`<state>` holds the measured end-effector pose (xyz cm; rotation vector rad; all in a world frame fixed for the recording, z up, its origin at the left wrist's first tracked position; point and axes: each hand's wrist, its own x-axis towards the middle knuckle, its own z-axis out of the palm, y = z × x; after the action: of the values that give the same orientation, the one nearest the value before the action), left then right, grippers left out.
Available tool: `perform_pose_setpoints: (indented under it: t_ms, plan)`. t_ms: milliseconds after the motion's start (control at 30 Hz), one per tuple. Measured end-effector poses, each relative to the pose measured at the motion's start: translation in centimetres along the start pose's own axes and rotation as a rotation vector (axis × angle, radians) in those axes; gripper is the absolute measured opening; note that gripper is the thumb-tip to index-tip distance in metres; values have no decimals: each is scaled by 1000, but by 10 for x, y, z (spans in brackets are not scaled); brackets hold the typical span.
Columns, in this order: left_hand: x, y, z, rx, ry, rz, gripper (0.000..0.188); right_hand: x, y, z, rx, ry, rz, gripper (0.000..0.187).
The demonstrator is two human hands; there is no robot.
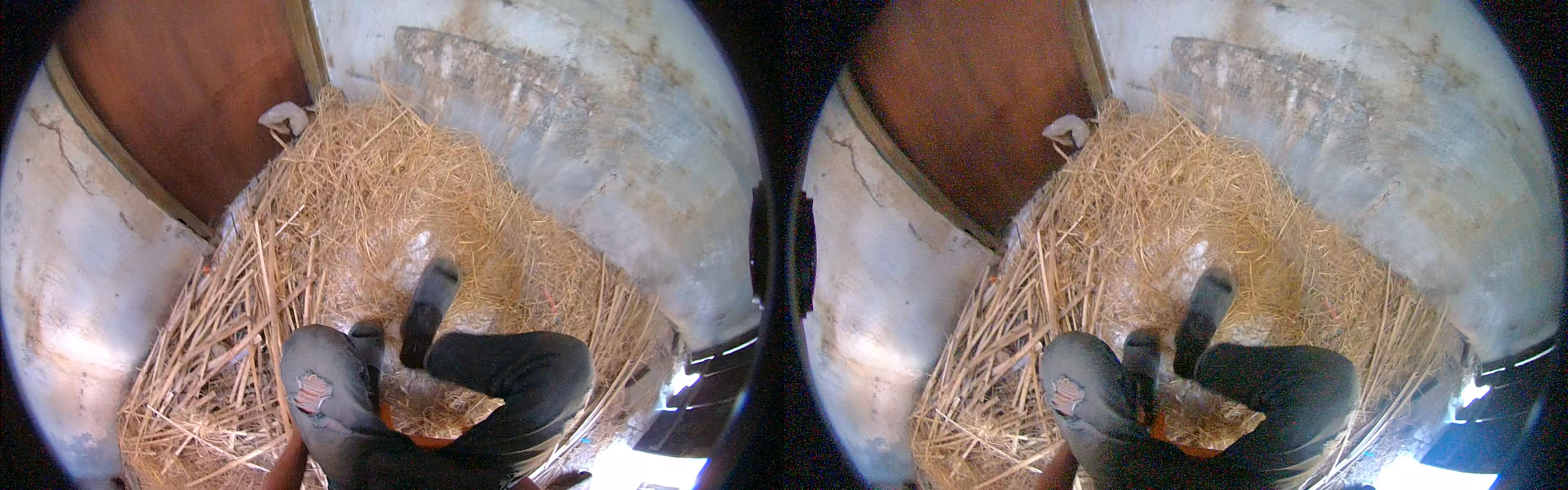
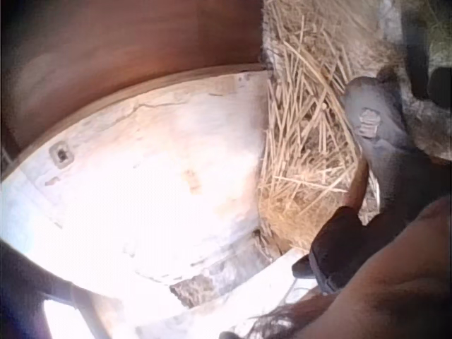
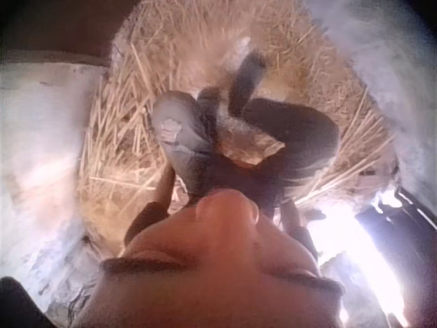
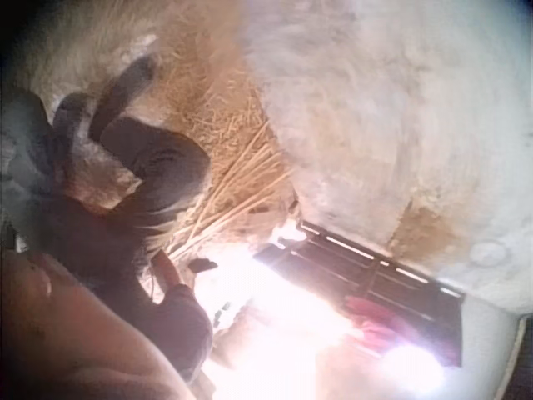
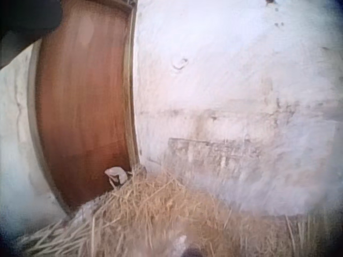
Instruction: The person sharpens a bamboo stick using a small hand knife while seated and then uses a machete to further shape the end of the stick while sitting on the floor.
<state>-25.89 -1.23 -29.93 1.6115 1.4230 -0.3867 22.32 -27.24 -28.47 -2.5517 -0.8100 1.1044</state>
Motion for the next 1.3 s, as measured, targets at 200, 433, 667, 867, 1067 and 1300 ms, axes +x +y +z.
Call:
perform_pose_setpoints:
  t_ms: [200,433,667,867,1067,1300]
  plan:
    - [75,49,-51,89,-122,354,33,25,-37,-9,43,25,14,28]
    - [200,232,-149,-38,138,670,26,85,-75,16,114,30,58,29]
    - [361,382,-151,-274,325,933,28,138,-109,47,125,22,175,31]
    - [424,344,-105,97,657,1077,38,195,-115,18,88,-11,205,33]
    - [408,300,-85,335,507,987,49,234,-101,-52,26,-4,217,35]
    - [412,314,-84,448,422,843,46,256,-103,-118,16,57,246,37]
